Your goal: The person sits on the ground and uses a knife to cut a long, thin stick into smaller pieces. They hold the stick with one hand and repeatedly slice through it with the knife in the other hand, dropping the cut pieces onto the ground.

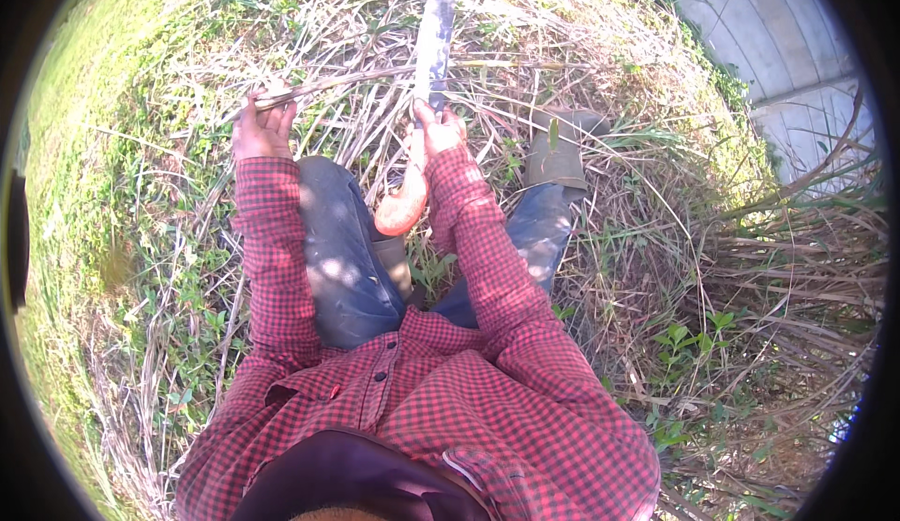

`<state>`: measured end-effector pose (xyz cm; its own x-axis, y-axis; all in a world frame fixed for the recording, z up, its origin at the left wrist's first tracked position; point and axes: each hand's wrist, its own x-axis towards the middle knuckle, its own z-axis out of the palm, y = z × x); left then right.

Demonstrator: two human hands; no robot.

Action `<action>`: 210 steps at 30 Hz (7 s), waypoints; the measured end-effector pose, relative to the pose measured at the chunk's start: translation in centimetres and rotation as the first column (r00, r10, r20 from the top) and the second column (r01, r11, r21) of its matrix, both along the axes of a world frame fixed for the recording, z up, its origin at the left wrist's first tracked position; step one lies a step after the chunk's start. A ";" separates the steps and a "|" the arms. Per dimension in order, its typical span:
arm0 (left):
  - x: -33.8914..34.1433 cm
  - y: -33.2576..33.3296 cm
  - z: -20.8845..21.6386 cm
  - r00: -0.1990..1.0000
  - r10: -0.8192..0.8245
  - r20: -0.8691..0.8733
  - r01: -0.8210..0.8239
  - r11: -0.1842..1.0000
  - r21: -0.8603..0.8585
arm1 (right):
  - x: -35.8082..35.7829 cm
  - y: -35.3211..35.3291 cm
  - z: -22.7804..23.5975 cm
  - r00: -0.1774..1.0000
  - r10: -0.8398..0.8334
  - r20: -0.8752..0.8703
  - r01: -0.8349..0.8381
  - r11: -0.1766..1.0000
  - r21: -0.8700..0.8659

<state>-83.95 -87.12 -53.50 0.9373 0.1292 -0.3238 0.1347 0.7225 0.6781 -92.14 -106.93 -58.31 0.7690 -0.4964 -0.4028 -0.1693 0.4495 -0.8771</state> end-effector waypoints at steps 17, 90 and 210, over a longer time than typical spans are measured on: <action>0.6 0.2 -1.9 0.962 0.242 -0.124 -0.270 0.907 -0.324 | -3.7 -1.6 -0.6 0.985 0.105 -0.140 -0.111 0.993 -0.039; -4.9 6.5 -0.4 0.901 0.347 0.262 -0.239 0.899 -0.369 | -4.3 -11.3 -1.8 0.877 0.317 -0.361 -0.354 0.935 -0.038; -6.1 11.6 -1.7 0.946 0.284 0.157 -0.281 0.959 -0.040 | -10.2 -9.1 4.0 0.994 0.077 0.077 -0.030 0.877 -0.479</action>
<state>-90.09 -75.57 -55.23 0.9027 0.3918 -0.1779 -0.1853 0.7270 0.6611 -102.34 -116.03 -54.29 0.8216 -0.5674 -0.0546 -0.0901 -0.0348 -0.9953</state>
